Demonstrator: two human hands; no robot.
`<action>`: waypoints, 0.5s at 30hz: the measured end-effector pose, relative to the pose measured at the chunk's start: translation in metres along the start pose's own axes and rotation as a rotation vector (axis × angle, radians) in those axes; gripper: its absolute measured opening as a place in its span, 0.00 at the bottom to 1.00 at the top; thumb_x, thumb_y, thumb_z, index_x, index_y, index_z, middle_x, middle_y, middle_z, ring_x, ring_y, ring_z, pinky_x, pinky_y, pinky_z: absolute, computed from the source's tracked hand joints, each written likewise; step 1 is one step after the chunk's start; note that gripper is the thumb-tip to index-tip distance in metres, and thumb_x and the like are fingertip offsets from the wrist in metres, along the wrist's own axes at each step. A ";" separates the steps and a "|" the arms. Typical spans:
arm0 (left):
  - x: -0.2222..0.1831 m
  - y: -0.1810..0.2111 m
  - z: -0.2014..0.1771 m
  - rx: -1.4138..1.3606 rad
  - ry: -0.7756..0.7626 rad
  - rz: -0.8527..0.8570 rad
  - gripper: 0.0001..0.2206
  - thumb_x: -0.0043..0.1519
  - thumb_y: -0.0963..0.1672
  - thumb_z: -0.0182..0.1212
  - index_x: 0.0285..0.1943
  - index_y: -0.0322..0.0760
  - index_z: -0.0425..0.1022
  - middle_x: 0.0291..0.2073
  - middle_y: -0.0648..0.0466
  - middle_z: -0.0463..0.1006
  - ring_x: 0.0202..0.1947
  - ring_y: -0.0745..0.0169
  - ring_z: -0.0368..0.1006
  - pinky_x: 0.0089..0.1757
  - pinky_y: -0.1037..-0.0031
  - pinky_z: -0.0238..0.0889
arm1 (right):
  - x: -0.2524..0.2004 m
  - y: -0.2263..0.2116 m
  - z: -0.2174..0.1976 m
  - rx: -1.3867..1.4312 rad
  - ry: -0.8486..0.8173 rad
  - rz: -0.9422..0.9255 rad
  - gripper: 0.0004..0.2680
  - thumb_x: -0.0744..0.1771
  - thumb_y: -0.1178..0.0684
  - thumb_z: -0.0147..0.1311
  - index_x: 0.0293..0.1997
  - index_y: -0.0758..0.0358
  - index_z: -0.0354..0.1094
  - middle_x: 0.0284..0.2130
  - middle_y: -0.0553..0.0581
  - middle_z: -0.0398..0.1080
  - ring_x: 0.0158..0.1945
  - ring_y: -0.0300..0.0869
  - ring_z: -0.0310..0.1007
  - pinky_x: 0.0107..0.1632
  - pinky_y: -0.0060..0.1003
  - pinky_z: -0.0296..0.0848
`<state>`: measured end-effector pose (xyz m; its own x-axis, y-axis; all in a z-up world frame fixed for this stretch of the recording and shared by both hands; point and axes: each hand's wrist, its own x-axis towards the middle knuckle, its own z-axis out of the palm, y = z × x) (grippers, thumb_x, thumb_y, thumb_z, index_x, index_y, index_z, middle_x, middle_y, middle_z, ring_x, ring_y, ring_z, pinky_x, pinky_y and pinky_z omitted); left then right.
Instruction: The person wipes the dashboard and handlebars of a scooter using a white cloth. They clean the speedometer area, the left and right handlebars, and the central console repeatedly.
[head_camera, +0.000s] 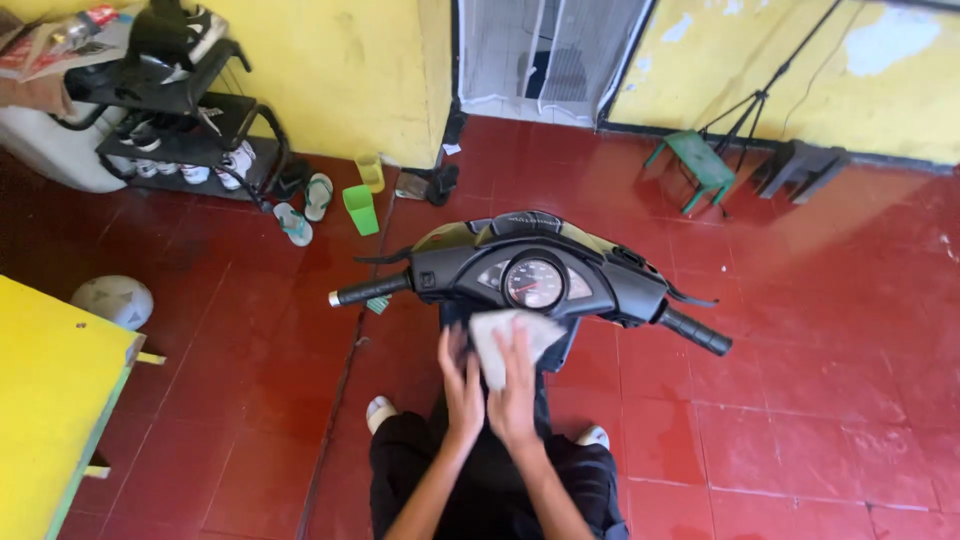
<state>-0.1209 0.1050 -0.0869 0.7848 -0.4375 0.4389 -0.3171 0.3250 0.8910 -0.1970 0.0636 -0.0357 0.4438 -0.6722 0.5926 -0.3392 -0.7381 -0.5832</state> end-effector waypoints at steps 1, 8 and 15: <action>-0.019 -0.004 -0.013 0.011 -0.064 -0.166 0.29 0.68 0.41 0.50 0.78 0.32 0.44 0.71 0.36 0.60 0.67 0.42 0.63 0.60 0.58 0.59 | -0.011 -0.005 -0.002 0.278 -0.171 0.102 0.25 0.61 0.68 0.40 0.68 0.63 0.62 0.69 0.66 0.57 0.71 0.58 0.54 0.71 0.46 0.52; -0.078 -0.027 -0.089 -0.134 -0.185 -0.674 0.10 0.54 0.38 0.69 0.41 0.27 0.76 0.32 0.48 0.81 0.31 0.64 0.73 0.37 0.78 0.68 | -0.094 0.032 0.012 0.635 -0.456 0.785 0.12 0.69 0.51 0.48 0.52 0.68 0.73 0.36 0.54 0.78 0.33 0.34 0.71 0.37 0.29 0.72; -0.079 -0.073 -0.095 -0.738 -0.353 -1.148 0.45 0.45 0.44 0.72 0.73 0.30 0.50 0.62 0.31 0.63 0.63 0.28 0.60 0.60 0.32 0.52 | -0.016 -0.009 -0.028 0.541 -0.800 0.474 0.09 0.69 0.48 0.51 0.36 0.62 0.71 0.26 0.50 0.71 0.29 0.35 0.67 0.35 0.32 0.69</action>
<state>-0.1087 0.1957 -0.1977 0.2037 -0.9039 -0.3762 0.8338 -0.0411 0.5505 -0.2246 0.0795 -0.0247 0.8441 -0.5052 -0.1797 -0.2946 -0.1571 -0.9426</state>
